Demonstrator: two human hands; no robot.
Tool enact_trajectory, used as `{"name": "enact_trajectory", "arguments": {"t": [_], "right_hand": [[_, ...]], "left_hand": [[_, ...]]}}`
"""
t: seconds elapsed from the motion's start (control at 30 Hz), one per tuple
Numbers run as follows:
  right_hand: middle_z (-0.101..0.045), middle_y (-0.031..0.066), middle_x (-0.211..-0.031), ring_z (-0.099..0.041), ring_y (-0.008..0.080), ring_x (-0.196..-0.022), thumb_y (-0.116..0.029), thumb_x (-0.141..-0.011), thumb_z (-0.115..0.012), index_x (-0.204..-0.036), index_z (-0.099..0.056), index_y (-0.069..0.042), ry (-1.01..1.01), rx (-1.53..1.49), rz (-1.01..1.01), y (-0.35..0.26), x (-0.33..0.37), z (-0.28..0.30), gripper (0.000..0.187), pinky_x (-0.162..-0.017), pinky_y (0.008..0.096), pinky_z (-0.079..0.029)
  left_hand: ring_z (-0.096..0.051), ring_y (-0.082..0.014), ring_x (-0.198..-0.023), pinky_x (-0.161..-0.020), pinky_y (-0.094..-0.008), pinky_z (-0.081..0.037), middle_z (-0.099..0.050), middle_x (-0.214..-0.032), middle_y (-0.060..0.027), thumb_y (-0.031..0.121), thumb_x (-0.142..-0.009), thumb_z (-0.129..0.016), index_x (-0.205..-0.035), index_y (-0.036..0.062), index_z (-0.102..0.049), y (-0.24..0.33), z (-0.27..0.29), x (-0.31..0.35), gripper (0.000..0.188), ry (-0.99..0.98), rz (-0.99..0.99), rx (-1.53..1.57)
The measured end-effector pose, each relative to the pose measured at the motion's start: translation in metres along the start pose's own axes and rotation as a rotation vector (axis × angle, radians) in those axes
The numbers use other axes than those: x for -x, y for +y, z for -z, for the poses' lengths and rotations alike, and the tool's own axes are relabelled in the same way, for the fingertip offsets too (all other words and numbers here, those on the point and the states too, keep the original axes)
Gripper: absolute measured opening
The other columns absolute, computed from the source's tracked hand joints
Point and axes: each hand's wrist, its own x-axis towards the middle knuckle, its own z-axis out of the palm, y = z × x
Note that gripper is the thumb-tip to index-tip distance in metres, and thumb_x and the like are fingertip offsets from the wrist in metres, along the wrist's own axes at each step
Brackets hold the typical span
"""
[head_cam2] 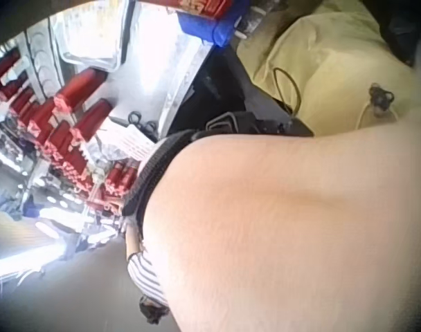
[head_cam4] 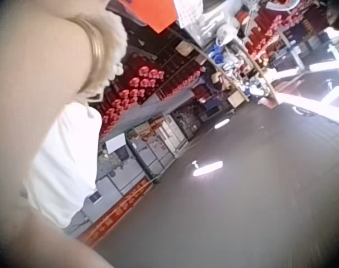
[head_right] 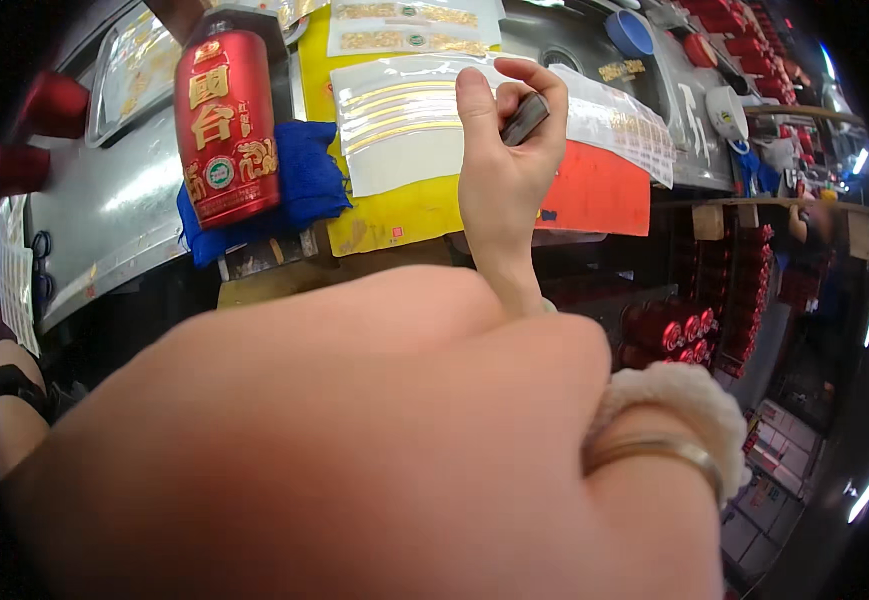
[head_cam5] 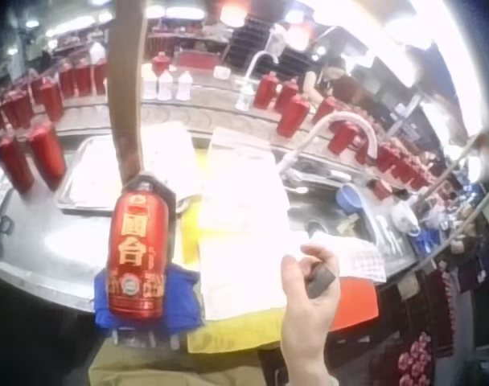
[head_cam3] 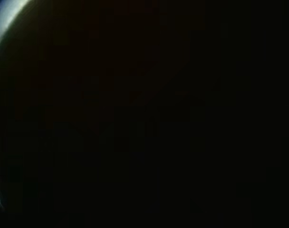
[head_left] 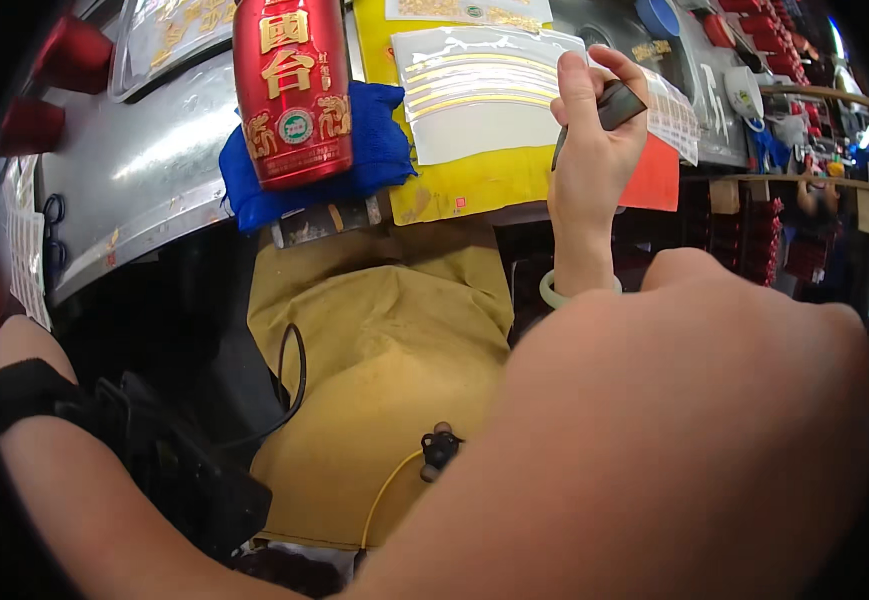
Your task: Applying decorative labels and stickers to red metal canisters at a factory workstation.
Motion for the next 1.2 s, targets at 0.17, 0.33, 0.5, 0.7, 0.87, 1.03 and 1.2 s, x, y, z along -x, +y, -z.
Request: {"name": "enact_trajectory", "arguments": {"t": [0.17, 0.33, 0.5, 0.7, 0.87, 1.03, 1.2], "right_hand": [[-0.043, -0.0078, -0.079, -0.038, 0.0012, -0.07, -0.009, -0.098, -0.071, -0.107, -0.058, -0.006, -0.053, 0.104, 0.037, -0.006, 0.007, 0.003, 0.016, -0.061, 0.0189, -0.034], [-0.05, -0.0065, -0.081, -0.043, 0.0026, -0.072, -0.009, -0.096, -0.072, -0.099, -0.061, -0.006, -0.069, 0.143, 0.09, 0.001, 0.009, 0.002, 0.011, -0.063, 0.02, -0.036], [-0.054, -0.0047, -0.084, -0.046, 0.0028, -0.077, -0.009, -0.098, -0.07, -0.1, -0.061, -0.003, -0.07, 0.166, 0.079, -0.005, 0.012, -0.002, 0.011, -0.069, 0.0201, -0.039], [-0.06, -0.0017, -0.089, -0.053, 0.0053, -0.082, -0.009, -0.099, -0.069, -0.101, -0.062, -0.002, -0.064, 0.226, 0.072, -0.008, 0.018, 0.003, 0.01, -0.074, 0.0225, -0.045], [-0.059, -0.0024, -0.088, -0.051, 0.0052, -0.079, -0.01, -0.099, -0.069, -0.101, -0.062, -0.002, -0.066, 0.236, 0.069, -0.002, 0.019, 0.004, 0.011, -0.071, 0.022, -0.043], [-0.051, -0.0032, -0.082, -0.046, 0.007, -0.074, -0.023, -0.091, -0.081, -0.106, -0.063, -0.002, -0.171, 0.44, 0.06, 0.013, 0.013, -0.005, 0.032, -0.069, 0.0244, -0.042], [-0.058, 0.0149, -0.115, -0.054, 0.0235, -0.103, -0.012, -0.096, -0.059, -0.125, -0.055, 0.004, -0.269, 0.508, 0.214, 0.018, 0.013, -0.001, 0.033, -0.094, 0.0375, -0.045]], "left_hand": [[-0.062, -0.034, -0.117, -0.1, -0.0429, -0.05, -0.061, -0.131, -0.0186, 0.018, -0.085, -0.079, -0.119, -0.0005, -0.066, 0.008, 0.008, -0.01, 0.041, -0.075, 0.019, -0.011], [-0.062, -0.0338, -0.117, -0.1, -0.0429, -0.05, -0.061, -0.131, -0.0186, 0.018, -0.085, -0.079, -0.119, -0.0006, -0.066, 0.024, 0.022, -0.009, 0.041, -0.118, 0.095, -0.038], [-0.062, -0.0337, -0.116, -0.1, -0.043, -0.05, -0.061, -0.131, -0.0186, 0.019, -0.085, -0.079, -0.119, -0.0006, -0.065, 0.041, 0.044, 0.009, 0.041, -0.135, 0.206, -0.072], [-0.062, -0.0335, -0.116, -0.099, -0.0431, -0.05, -0.061, -0.131, -0.0185, 0.02, -0.086, -0.079, -0.119, -0.0007, -0.065, 0.064, 0.067, 0.026, 0.041, -0.188, 0.323, -0.091], [-0.062, -0.0333, -0.116, -0.099, -0.0431, -0.05, -0.061, -0.131, -0.0185, 0.02, -0.086, -0.079, -0.119, -0.0007, -0.065, 0.077, 0.084, 0.021, 0.042, -0.297, 0.397, -0.1], [-0.062, -0.0332, -0.116, -0.099, -0.0432, -0.05, -0.061, -0.131, -0.0185, 0.021, -0.086, -0.079, -0.119, -0.0008, -0.065, 0.053, 0.09, -0.012, 0.042, -0.343, 0.461, -0.11], [-0.062, -0.0333, -0.119, -0.1, -0.0439, -0.049, -0.06, -0.134, -0.0192, 0.025, -0.087, -0.078, -0.125, -0.0013, -0.062, 0.098, 0.122, 0.052, 0.049, -0.409, 0.54, -0.186]]}}
